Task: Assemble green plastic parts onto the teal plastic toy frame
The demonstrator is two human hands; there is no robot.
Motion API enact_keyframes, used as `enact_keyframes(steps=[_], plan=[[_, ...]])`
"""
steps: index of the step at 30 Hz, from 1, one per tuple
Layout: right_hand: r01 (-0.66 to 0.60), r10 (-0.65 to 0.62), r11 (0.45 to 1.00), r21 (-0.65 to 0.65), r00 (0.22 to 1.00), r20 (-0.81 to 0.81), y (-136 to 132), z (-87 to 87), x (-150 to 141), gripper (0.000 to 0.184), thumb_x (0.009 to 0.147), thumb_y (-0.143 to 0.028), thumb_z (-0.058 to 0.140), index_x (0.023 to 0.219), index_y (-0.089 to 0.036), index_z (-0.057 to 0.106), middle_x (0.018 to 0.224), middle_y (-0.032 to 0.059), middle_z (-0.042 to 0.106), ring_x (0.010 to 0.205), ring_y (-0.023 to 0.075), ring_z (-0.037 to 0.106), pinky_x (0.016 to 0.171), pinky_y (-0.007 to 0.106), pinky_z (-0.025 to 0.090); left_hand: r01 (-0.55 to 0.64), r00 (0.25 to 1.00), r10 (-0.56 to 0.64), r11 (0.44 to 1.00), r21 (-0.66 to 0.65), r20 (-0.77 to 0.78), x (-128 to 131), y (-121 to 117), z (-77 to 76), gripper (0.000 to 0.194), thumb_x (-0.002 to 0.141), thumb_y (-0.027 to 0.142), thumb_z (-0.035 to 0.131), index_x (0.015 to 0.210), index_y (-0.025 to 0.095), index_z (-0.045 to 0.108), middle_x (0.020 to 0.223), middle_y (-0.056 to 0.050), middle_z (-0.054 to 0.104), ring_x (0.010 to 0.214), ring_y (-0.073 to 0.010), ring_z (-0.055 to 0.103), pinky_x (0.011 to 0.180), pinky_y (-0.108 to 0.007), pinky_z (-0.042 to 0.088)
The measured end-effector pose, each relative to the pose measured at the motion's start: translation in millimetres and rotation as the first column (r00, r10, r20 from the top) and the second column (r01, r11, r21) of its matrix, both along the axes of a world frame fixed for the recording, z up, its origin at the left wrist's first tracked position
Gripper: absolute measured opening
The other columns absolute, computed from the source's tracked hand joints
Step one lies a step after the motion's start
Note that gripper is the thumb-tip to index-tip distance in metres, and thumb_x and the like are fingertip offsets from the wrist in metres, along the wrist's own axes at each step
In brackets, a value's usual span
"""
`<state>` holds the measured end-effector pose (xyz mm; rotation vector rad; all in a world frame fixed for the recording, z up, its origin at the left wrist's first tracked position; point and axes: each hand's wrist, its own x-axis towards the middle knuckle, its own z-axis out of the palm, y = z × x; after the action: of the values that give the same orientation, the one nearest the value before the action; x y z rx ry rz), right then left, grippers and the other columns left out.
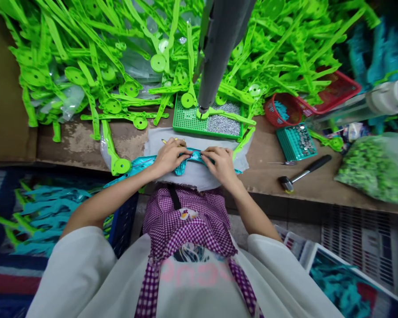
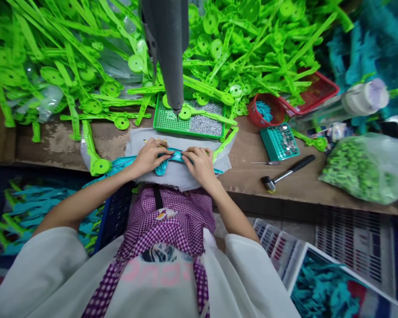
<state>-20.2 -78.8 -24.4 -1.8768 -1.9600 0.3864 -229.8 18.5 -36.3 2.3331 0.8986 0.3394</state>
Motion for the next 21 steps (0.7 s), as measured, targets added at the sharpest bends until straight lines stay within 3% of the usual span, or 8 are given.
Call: enact_keyframes(steps=[4, 9, 16, 21], plan=[[0.047, -0.048, 0.999, -0.011, 0.999, -0.010, 6, 1.9, -5, 0.028, 0.101, -0.041, 0.051, 0.095, -0.023, 0.072, 0.104, 0.0060, 0.074, 0.102, 0.0242, 0.063, 0.092, 0.043, 0.030, 0.000, 1.000, 0.000, 1.000, 0.001, 0.018, -1, -1, 1.0, 0.020, 0.096, 0.034, 0.064, 0.107, 0.026, 0.079, 0.116, -0.007, 0.068, 0.106, -0.0248, 0.054, 0.095, -0.041, 0.046], [0.041, -0.043, 0.998, -0.046, 0.999, -0.030, 15, 4.2, -10, 0.026, 0.102, -0.036, 0.049, 0.096, -0.022, 0.070, 0.107, 0.0079, 0.072, 0.105, 0.0254, 0.061, 0.090, 0.042, 0.030, -0.003, 1.000, 0.003, 0.999, 0.037, 0.001, -3, -2, -0.7, 0.022, 0.097, 0.036, 0.061, 0.109, 0.029, 0.078, 0.123, -0.007, 0.066, 0.110, -0.0258, 0.054, 0.098, -0.043, 0.046], [-0.205, 0.174, 0.965, -0.163, 0.967, -0.183, 21, 12.3, 12, 0.029, 0.097, -0.043, 0.057, 0.113, -0.025, 0.073, 0.117, 0.0089, 0.069, 0.111, 0.0265, 0.061, 0.090, 0.041, 0.040, 0.030, 0.988, -0.017, 0.996, 0.085, -0.151, -11, -10, 11.7, 0.034, 0.101, 0.045, 0.052, 0.129, 0.036, 0.070, 0.146, -0.010, 0.052, 0.125, -0.0320, 0.048, 0.102, -0.052, 0.041], [-0.078, 0.062, 0.990, -0.119, 0.989, -0.131, 22, 8.2, 1, 0.036, 0.103, -0.045, 0.045, 0.100, -0.026, 0.075, 0.111, 0.0081, 0.072, 0.108, 0.0266, 0.063, 0.092, 0.045, 0.037, 0.115, 0.978, -0.109, 0.993, 0.021, -0.178, -13, -2, 16.5, 0.037, 0.098, 0.048, 0.058, 0.132, 0.039, 0.067, 0.143, -0.009, 0.054, 0.124, -0.0310, 0.047, 0.103, -0.051, 0.038]])
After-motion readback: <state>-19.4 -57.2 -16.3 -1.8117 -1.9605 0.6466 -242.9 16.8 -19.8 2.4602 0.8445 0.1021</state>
